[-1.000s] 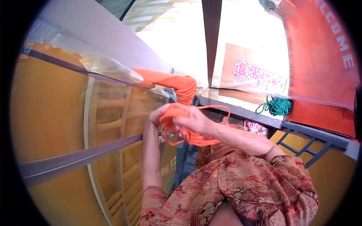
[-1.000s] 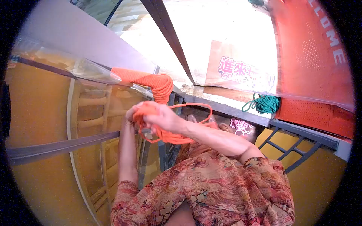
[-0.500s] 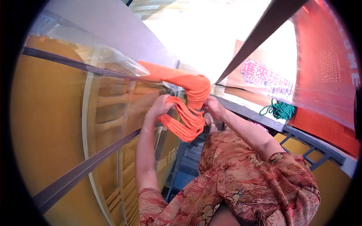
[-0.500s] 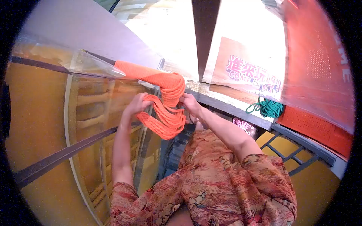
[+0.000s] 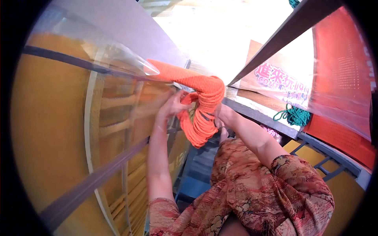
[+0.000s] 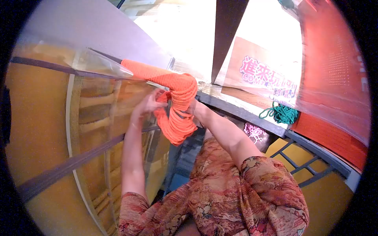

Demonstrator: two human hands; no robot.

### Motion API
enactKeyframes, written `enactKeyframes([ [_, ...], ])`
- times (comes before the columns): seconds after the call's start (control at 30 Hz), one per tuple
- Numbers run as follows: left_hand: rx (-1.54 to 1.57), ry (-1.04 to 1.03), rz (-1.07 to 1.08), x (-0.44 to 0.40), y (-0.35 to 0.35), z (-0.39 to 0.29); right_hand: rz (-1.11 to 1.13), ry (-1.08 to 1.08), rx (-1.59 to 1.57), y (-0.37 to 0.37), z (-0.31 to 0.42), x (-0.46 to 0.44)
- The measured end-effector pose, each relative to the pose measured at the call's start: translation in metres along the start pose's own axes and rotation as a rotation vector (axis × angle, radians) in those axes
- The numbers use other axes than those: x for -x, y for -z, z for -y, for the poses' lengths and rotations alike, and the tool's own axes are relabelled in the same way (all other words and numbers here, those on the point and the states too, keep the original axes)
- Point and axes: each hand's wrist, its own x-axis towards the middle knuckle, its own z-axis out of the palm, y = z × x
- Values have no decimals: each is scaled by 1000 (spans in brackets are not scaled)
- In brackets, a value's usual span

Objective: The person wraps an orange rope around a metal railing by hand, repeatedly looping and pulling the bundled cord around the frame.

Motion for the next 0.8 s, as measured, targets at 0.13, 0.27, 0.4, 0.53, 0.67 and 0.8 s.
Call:
enactKeyframes([
  [0.13, 77, 0, -34, 13, 5, -2, -271, -19, -38, 3, 8, 63],
  [0.27, 254, 49, 38, 20, 8, -1, -279, -203, 542, 12, 45, 160],
  [0.4, 317, 2, 104, 19, 18, 13, -454, -398, 1319, 62, 121, 249],
  [0.53, 172, -27, -38, 26, 14, -2, -508, -1081, 2318, 108, 160, 300],
  [0.67, 198, 67, 104, 32, 14, -21, -678, -900, 2458, 57, 169, 294],
  [0.8, 239, 33, 203, 35, 10, -49, -666, -970, 2401, 78, 181, 316],
])
